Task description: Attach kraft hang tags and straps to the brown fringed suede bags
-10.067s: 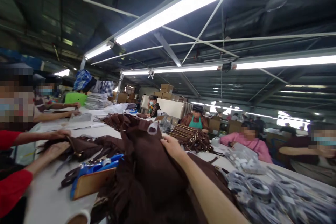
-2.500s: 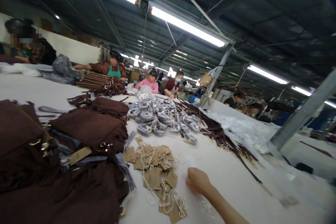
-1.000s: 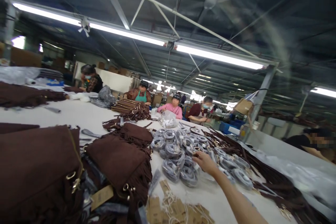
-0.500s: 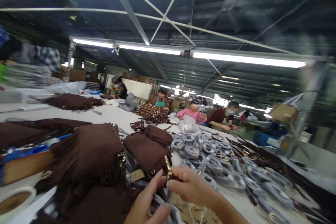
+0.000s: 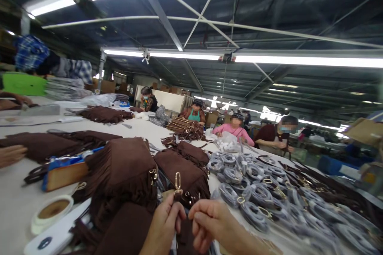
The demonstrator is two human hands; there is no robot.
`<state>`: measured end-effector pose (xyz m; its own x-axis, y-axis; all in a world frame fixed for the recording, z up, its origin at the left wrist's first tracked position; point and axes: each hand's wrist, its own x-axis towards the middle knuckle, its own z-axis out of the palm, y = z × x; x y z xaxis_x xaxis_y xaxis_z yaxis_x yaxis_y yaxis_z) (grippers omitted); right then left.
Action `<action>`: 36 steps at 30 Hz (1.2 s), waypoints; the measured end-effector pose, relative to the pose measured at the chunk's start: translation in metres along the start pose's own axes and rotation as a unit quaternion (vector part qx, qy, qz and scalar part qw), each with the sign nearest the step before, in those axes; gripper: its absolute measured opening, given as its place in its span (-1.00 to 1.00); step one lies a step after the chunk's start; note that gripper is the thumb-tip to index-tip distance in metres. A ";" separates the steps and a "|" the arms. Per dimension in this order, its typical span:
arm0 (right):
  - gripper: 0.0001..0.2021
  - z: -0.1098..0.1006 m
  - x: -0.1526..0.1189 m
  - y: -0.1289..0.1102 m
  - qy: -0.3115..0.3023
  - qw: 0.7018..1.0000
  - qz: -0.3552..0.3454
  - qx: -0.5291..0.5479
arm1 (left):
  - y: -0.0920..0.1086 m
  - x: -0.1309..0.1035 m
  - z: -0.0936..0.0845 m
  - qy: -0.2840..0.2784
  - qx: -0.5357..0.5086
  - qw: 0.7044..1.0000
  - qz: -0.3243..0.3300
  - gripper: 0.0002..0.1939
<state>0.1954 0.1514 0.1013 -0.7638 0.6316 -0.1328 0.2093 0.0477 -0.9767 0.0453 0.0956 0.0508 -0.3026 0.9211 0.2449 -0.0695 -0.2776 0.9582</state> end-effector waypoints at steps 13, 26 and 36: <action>-0.79 -0.001 -0.016 -0.021 -0.094 0.988 0.102 -0.063 | -0.017 -0.005 0.013 -0.058 0.117 0.981 0.145 -0.57; -0.79 -0.011 -0.026 -0.019 -0.069 0.996 0.062 -0.005 | 0.009 -0.011 0.015 -0.156 0.087 0.961 0.211 -0.57; -0.65 -0.016 -0.029 -0.003 0.000 1.000 0.002 -0.026 | 0.037 0.004 0.030 -0.031 0.156 0.974 0.163 -0.73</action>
<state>0.2263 0.1451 0.1105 -0.7630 0.6319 -0.1364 0.2433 0.0852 -0.9662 0.0702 0.0972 0.0916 -0.2027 0.8155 0.5421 0.3154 -0.4697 0.8245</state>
